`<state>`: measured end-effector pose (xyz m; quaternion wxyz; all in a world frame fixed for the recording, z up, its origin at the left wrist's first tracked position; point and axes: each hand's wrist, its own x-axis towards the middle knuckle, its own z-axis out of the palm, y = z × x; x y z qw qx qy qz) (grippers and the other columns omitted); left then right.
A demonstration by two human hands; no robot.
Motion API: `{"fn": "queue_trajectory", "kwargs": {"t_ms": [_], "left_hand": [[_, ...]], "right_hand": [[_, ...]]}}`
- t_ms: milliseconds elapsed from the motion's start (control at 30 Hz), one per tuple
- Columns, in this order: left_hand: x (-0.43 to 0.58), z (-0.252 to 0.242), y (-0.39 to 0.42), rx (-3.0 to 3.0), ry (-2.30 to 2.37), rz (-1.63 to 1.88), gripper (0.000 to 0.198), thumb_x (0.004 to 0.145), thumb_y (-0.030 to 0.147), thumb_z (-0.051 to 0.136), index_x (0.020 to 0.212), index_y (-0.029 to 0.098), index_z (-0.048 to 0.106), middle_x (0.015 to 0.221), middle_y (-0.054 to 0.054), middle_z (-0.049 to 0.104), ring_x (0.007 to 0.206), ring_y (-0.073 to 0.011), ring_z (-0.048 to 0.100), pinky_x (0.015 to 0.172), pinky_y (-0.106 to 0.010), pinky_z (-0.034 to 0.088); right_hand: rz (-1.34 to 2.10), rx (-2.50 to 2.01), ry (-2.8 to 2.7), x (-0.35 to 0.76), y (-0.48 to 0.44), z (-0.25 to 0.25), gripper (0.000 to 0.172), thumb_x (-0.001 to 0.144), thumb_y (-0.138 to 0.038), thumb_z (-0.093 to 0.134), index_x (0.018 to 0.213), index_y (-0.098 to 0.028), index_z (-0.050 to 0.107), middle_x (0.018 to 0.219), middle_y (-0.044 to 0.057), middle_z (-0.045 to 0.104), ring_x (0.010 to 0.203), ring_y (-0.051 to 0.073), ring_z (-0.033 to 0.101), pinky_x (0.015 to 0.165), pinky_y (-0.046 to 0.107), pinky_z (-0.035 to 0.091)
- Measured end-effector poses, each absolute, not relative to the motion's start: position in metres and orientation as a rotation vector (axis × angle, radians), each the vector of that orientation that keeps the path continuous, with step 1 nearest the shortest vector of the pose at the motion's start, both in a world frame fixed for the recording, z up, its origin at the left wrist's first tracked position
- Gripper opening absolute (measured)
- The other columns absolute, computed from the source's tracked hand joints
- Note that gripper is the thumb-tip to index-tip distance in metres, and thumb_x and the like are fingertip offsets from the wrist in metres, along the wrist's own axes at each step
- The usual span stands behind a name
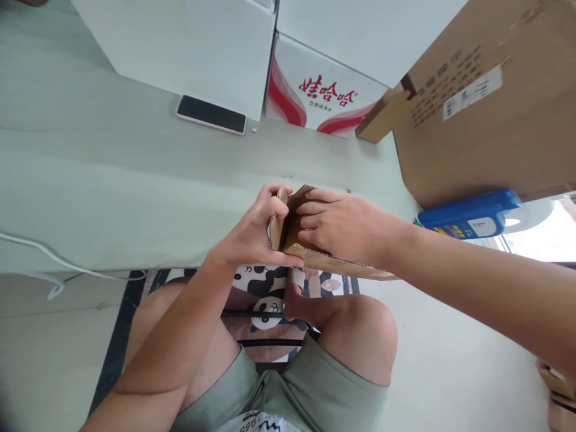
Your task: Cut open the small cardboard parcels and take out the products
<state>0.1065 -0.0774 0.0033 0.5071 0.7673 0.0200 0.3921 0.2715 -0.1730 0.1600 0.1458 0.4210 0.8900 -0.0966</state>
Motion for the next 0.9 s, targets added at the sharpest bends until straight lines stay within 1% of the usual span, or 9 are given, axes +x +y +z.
{"fn": "queue_trajectory", "kwargs": {"t_ms": [167, 233, 333, 433, 533, 600, 700, 800, 900], "left_hand": [[0.109, 0.003, -0.077, 1.853, 0.038, 1.015, 0.076, 0.056, 0.060, 0.099, 0.098, 0.027, 0.045, 0.127, -0.012, 0.047, 0.134, -0.0327, 0.049, 0.106, -0.049, 0.054], [0.110, 0.002, -0.078, 1.859, 0.057, 1.016, 0.077, 0.055, 0.061, 0.099, 0.098, 0.027, 0.045, 0.129, -0.012, 0.047, 0.133, -0.0332, 0.050, 0.106, -0.050, 0.054], [0.112, 0.001, -0.079, 1.844, 0.048, 1.037, 0.078, 0.055, 0.064, 0.098, 0.097, 0.027, 0.045, 0.127, -0.012, 0.047, 0.133, -0.0338, 0.051, 0.104, -0.049, 0.054], [0.113, 0.000, -0.079, 1.827, 0.011, 1.072, 0.075, 0.059, 0.063, 0.097, 0.098, 0.027, 0.044, 0.126, -0.011, 0.047, 0.134, -0.0334, 0.051, 0.104, -0.048, 0.054], [0.112, -0.001, -0.078, 1.829, -0.012, 1.078, 0.072, 0.062, 0.060, 0.096, 0.100, 0.027, 0.044, 0.129, -0.012, 0.047, 0.135, -0.0325, 0.051, 0.105, -0.048, 0.053], [0.111, 0.000, -0.078, 1.833, -0.008, 1.067, 0.071, 0.063, 0.059, 0.095, 0.099, 0.027, 0.044, 0.129, -0.012, 0.047, 0.135, -0.0324, 0.052, 0.105, -0.048, 0.053], [0.111, 0.001, -0.078, 1.832, 0.023, 1.040, 0.071, 0.061, 0.057, 0.097, 0.097, 0.027, 0.043, 0.128, -0.011, 0.049, 0.136, -0.0326, 0.052, 0.107, -0.049, 0.052], [0.111, 0.002, -0.078, 1.830, 0.041, 1.018, 0.071, 0.060, 0.057, 0.097, 0.096, 0.027, 0.044, 0.130, -0.012, 0.051, 0.135, -0.0324, 0.053, 0.109, -0.049, 0.052], [0.110, 0.003, -0.078, 1.831, 0.032, 1.010, 0.068, 0.063, 0.057, 0.096, 0.098, 0.027, 0.046, 0.134, -0.013, 0.050, 0.137, -0.0331, 0.054, 0.109, -0.049, 0.052]], "right_hand": [[-0.360, 1.483, 2.588, 0.289, -0.188, 0.176, 0.027, 0.098, -0.021, 0.053, 0.090, -0.031, 0.077, 0.100, 0.003, 0.079, 0.134, 0.031, 0.066, 0.133, 0.064, 0.028], [-0.306, 1.484, 2.581, 0.297, -0.198, 0.184, 0.026, 0.100, -0.022, 0.052, 0.089, -0.031, 0.073, 0.098, 0.001, 0.077, 0.135, 0.031, 0.065, 0.133, 0.066, 0.023], [-0.098, 1.437, 2.570, 0.308, -0.215, 0.194, 0.029, 0.108, -0.027, 0.043, 0.094, -0.031, 0.068, 0.105, -0.001, 0.078, 0.138, 0.030, 0.064, 0.133, 0.065, 0.022], [0.098, 1.445, 2.566, 0.317, -0.234, 0.199, 0.026, 0.110, -0.031, 0.042, 0.100, -0.032, 0.066, 0.110, 0.000, 0.080, 0.135, 0.029, 0.066, 0.126, 0.062, 0.029], [0.146, 1.496, 2.504, 0.321, -0.248, 0.199, 0.017, 0.107, -0.031, 0.049, 0.105, -0.034, 0.066, 0.114, -0.001, 0.082, 0.128, 0.029, 0.070, 0.117, 0.060, 0.036], [0.138, 1.547, 2.461, 0.322, -0.253, 0.198, 0.018, 0.106, -0.030, 0.050, 0.109, -0.034, 0.067, 0.117, -0.001, 0.082, 0.125, 0.029, 0.072, 0.111, 0.059, 0.039], [0.110, 1.603, 2.462, 0.323, -0.254, 0.194, 0.022, 0.107, -0.031, 0.051, 0.115, -0.034, 0.071, 0.120, -0.001, 0.082, 0.122, 0.028, 0.074, 0.101, 0.053, 0.049], [-0.057, 1.612, 2.462, 0.324, -0.247, 0.185, 0.034, 0.107, -0.028, 0.050, 0.132, -0.033, 0.071, 0.132, 0.002, 0.079, 0.123, 0.025, 0.074, 0.091, 0.042, 0.058], [-0.256, 1.620, 2.514, 0.319, -0.234, 0.171, 0.050, 0.104, -0.022, 0.048, 0.153, -0.028, 0.061, 0.150, 0.005, 0.068, 0.138, 0.023, 0.067, 0.098, 0.036, 0.062]]}}
